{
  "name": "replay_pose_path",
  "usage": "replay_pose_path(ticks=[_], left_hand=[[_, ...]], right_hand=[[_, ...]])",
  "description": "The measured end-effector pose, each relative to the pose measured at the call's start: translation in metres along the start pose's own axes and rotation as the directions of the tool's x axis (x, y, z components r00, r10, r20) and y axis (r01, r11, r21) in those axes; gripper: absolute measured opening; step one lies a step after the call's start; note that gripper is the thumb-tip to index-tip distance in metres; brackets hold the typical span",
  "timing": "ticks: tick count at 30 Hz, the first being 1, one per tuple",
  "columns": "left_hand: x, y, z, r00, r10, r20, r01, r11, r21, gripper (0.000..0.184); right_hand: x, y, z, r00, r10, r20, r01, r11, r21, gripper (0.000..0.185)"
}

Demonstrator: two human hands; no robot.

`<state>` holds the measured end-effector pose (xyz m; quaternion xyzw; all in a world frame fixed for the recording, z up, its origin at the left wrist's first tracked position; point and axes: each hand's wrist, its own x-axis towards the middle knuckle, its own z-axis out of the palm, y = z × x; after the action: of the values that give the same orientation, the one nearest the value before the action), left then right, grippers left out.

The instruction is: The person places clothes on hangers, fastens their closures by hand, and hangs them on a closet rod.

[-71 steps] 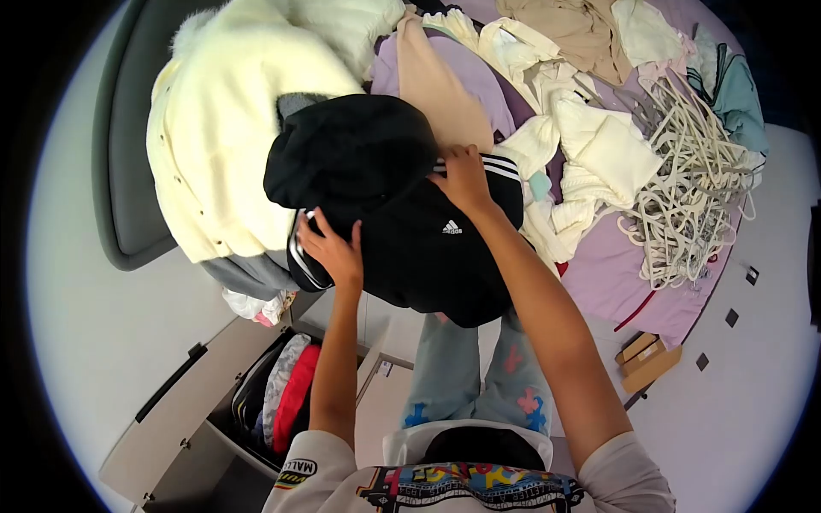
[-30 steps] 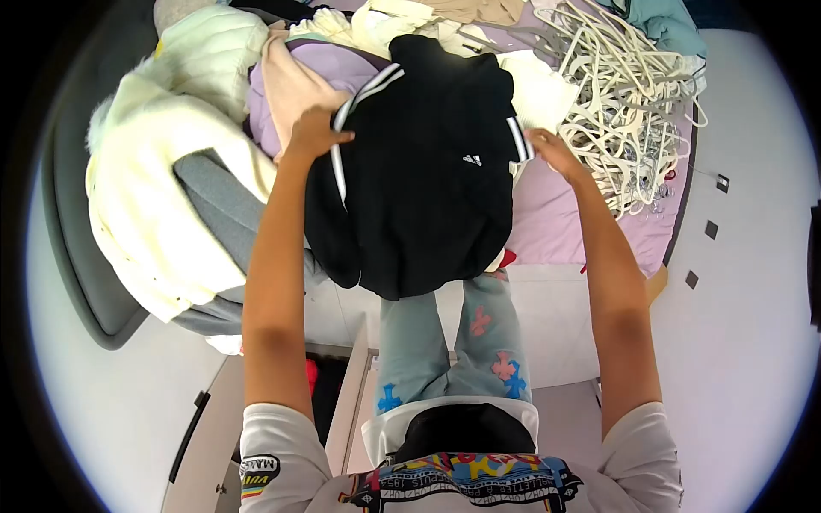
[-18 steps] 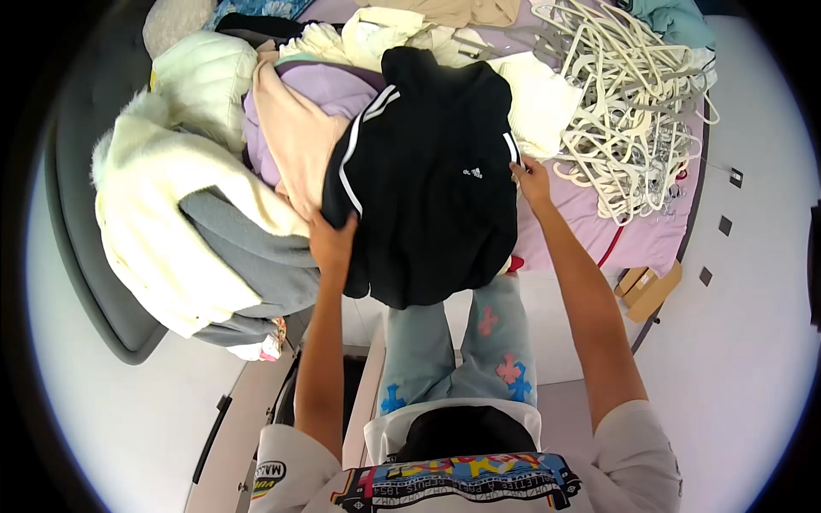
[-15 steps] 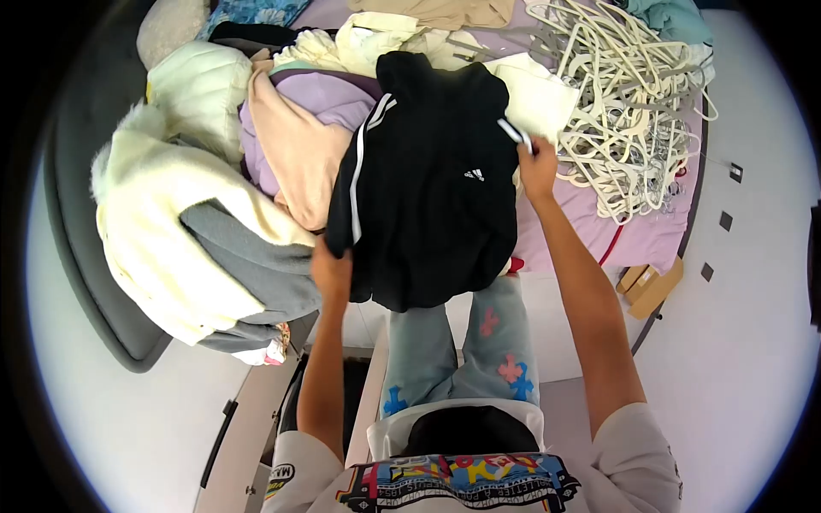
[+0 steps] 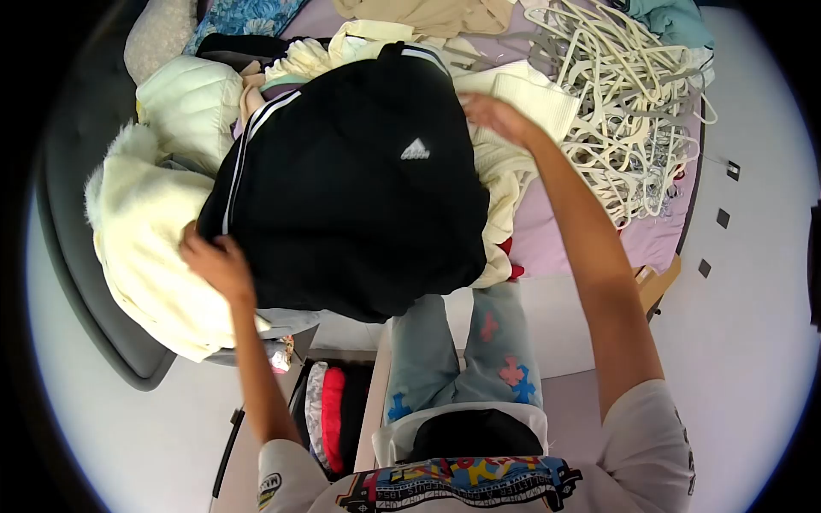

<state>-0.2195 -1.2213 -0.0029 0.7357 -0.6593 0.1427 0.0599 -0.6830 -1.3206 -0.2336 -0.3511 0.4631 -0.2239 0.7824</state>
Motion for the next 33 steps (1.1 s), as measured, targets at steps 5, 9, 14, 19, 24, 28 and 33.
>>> replay_pose_path(ticks=[5, 9, 14, 19, 24, 28, 33], left_hand=[[-0.080, 0.176, 0.030, 0.888, 0.174, 0.425, 0.184, 0.714, -0.676, 0.032], [-0.097, 0.232, 0.113, 0.889, -0.137, 0.437, 0.403, 0.687, -0.605, 0.044], [-0.065, 0.226, 0.154, 0.844, -0.085, 0.530, 0.310, 0.883, -0.352, 0.045], [-0.057, 0.202, 0.157, 0.752, -0.207, 0.626, 0.650, 0.387, -0.654, 0.030], [-0.068, 0.169, 0.124, 0.425, -0.312, 0.850, 0.702, -0.480, -0.527, 0.039], [-0.079, 0.146, 0.098, 0.396, -0.251, 0.884, 0.580, -0.678, -0.452, 0.044], [-0.059, 0.121, 0.071, 0.489, -0.205, 0.848, 0.590, -0.638, -0.495, 0.064]], right_hand=[[-0.006, 0.120, 0.123, 0.888, -0.393, -0.239, 0.044, 0.589, -0.807, 0.049], [-0.036, 0.101, 0.213, 0.915, -0.264, -0.305, 0.071, 0.850, -0.522, 0.029], [-0.072, 0.133, 0.226, 0.990, -0.139, -0.038, 0.094, 0.821, -0.564, 0.025], [-0.070, 0.098, 0.164, 0.518, -0.601, -0.609, 0.203, 0.778, -0.595, 0.019], [-0.053, 0.095, 0.123, 0.959, -0.144, -0.246, 0.010, 0.879, -0.476, 0.116], [-0.041, 0.062, 0.149, 0.989, -0.029, 0.143, 0.097, 0.862, -0.498, 0.104], [-0.066, 0.023, 0.207, 0.954, -0.254, 0.160, 0.293, 0.670, -0.682, 0.033]])
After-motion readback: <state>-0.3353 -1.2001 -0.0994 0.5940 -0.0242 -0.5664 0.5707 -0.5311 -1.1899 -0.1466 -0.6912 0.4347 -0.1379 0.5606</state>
